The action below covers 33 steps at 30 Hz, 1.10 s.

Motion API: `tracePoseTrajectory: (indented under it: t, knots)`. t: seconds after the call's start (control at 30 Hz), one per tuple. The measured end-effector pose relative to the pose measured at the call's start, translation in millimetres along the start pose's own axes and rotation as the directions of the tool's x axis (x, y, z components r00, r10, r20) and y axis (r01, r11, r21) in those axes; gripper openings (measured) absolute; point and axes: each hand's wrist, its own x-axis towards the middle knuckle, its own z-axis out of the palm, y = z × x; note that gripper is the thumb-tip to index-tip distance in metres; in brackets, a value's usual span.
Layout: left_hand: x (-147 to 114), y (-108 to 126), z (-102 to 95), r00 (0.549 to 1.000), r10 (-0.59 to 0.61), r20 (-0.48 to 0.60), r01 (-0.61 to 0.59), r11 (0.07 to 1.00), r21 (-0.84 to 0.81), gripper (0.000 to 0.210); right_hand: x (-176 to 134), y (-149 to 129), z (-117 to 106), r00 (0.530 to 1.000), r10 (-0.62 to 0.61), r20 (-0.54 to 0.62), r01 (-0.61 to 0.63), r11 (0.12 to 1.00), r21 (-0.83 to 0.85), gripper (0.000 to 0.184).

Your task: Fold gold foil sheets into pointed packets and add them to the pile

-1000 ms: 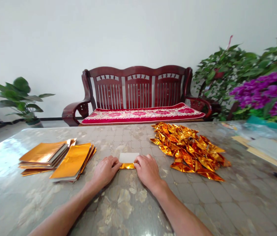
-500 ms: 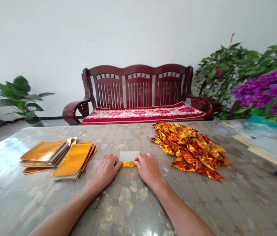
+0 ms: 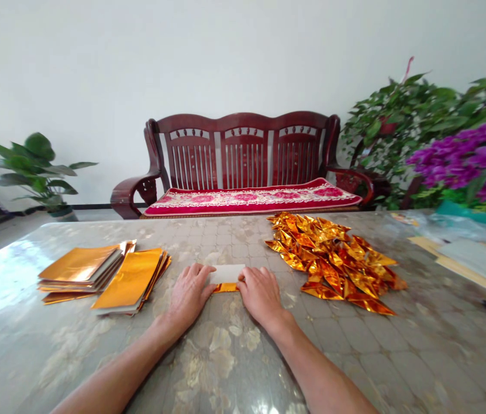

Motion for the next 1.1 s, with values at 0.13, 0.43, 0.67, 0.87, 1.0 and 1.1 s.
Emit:
tracePoseTrajectory:
  t: [0.13, 0.43, 0.67, 0.87, 1.0, 1.1]
  knots:
    - [-2, 1, 0.1, 0.965, 0.25, 0.08, -0.24, 0.964, -0.111, 0.031, 0, 1, 3, 1.0, 0.02, -0.023, -0.02, 1.0, 0.009, 0.009]
    - [-14, 22, -3.3, 0.914, 0.33, 0.236, -0.372, 0.914, 0.163, 0.019, -5, -8, 0, 0.987, -0.151, -0.055, 0.14, 0.976, -0.166, 0.011]
    - [-20, 29, 4.2, 0.929, 0.296, 0.22, -0.344, 0.91, 0.23, 0.02, -23, -24, 11, 0.947, -0.319, 0.026, 0.318, 0.931, -0.178, 0.027]
    - [-27, 27, 2.8, 0.939, 0.261, 0.223, -0.326, 0.882, 0.341, 0.027, -27, -21, 18, 0.966, -0.252, 0.054, 0.256, 0.91, -0.325, 0.046]
    - [-30, 25, 3.8, 0.946, 0.248, 0.209, -0.311, 0.875, 0.37, 0.032, -28, -16, 12, 0.978, -0.193, 0.08, 0.209, 0.916, -0.343, 0.047]
    - [-33, 23, 5.3, 0.957, 0.228, 0.178, -0.281, 0.879, 0.385, 0.034, -27, -14, 4, 0.981, -0.164, 0.105, 0.191, 0.913, -0.361, 0.046]
